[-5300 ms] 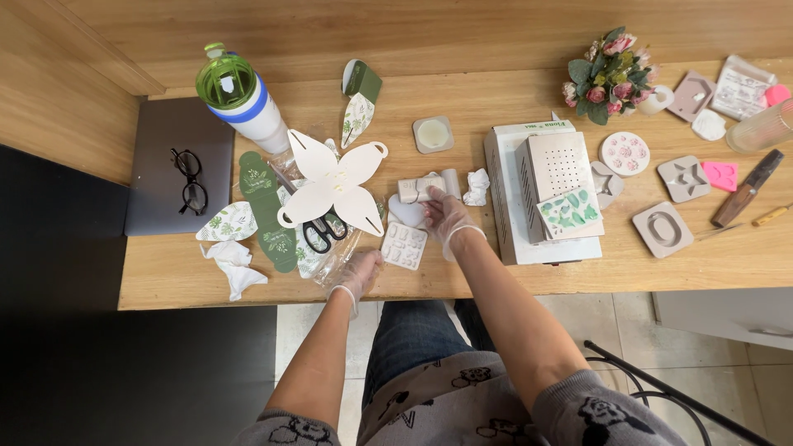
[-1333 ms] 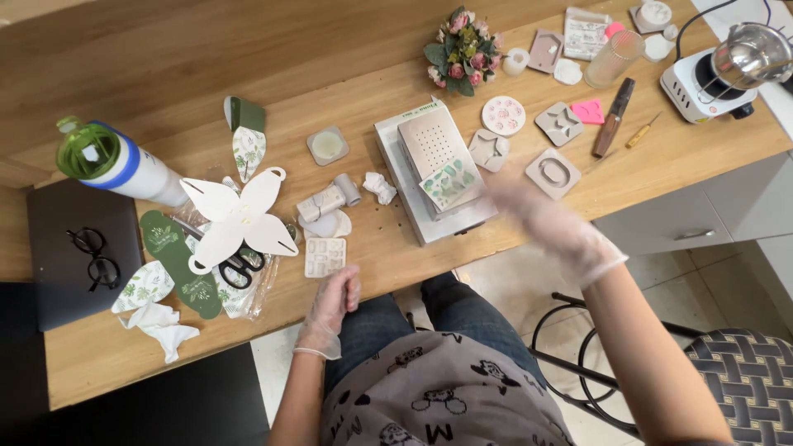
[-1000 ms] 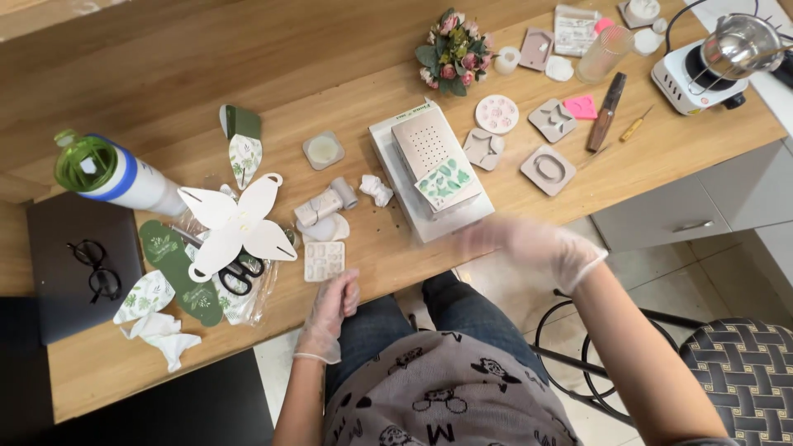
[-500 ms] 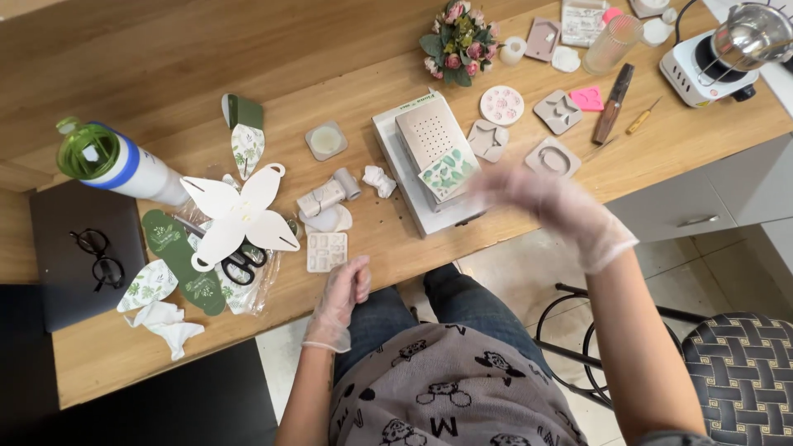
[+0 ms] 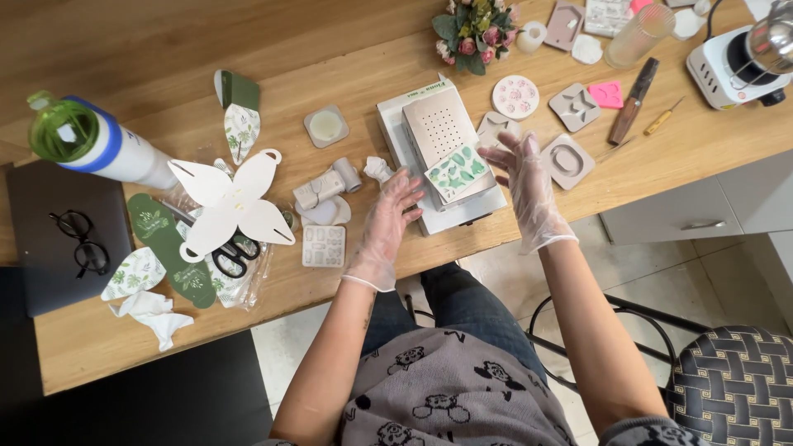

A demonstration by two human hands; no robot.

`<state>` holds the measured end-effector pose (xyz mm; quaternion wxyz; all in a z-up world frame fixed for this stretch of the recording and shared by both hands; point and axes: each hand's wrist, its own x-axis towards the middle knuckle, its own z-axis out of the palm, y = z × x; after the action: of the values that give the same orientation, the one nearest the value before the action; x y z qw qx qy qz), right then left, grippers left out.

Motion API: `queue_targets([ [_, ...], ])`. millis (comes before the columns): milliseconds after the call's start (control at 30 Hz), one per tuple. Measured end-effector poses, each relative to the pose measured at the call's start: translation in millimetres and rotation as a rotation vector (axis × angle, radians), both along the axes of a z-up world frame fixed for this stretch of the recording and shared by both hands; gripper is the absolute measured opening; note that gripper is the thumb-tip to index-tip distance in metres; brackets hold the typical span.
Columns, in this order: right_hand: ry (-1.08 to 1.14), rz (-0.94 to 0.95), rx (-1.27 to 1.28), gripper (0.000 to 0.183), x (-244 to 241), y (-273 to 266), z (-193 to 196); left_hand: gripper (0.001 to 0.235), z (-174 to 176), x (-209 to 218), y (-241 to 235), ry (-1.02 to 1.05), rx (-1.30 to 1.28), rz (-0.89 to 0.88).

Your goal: Checking the temperature of materials and cleaning hands before assembling a paper box template.

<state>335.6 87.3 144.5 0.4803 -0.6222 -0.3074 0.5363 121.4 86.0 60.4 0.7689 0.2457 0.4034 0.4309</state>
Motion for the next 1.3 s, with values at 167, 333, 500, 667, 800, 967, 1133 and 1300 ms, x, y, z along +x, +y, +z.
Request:
queue_targets([
  [167, -0.005, -0.017, -0.021, 0.075, -5, -1, 11, 0.072, -14, 8, 4, -0.064, -0.063, -0.002],
  [333, 0.018, -0.034, -0.034, 0.074, -6, 0, 14, 0.072, -4, 8, 4, -0.075, -0.069, 0.011],
  [500, 0.057, -0.058, -0.045, 0.073, -4, 1, 10, 0.071, 9, 11, 2, -0.060, -0.040, 0.013],
  [667, 0.082, -0.062, -0.034, 0.073, -1, 2, 3, 0.062, -1, 12, 4, -0.115, -0.028, 0.030],
  [800, 0.073, -0.072, -0.042, 0.074, 1, 4, -1, 0.061, -2, 12, 3, -0.140, -0.030, 0.042],
  [967, 0.091, -0.076, -0.039, 0.074, 3, 4, -5, 0.060, 1, 15, 4, -0.211, 0.011, 0.042],
  [1133, 0.102, -0.061, -0.022, 0.074, 9, 5, -15, 0.056, -2, 18, 5, -0.229, 0.022, 0.049],
  [1300, 0.117, -0.063, -0.005, 0.074, 9, 4, -17, 0.054, -3, 16, 6, -0.242, 0.023, 0.054],
])
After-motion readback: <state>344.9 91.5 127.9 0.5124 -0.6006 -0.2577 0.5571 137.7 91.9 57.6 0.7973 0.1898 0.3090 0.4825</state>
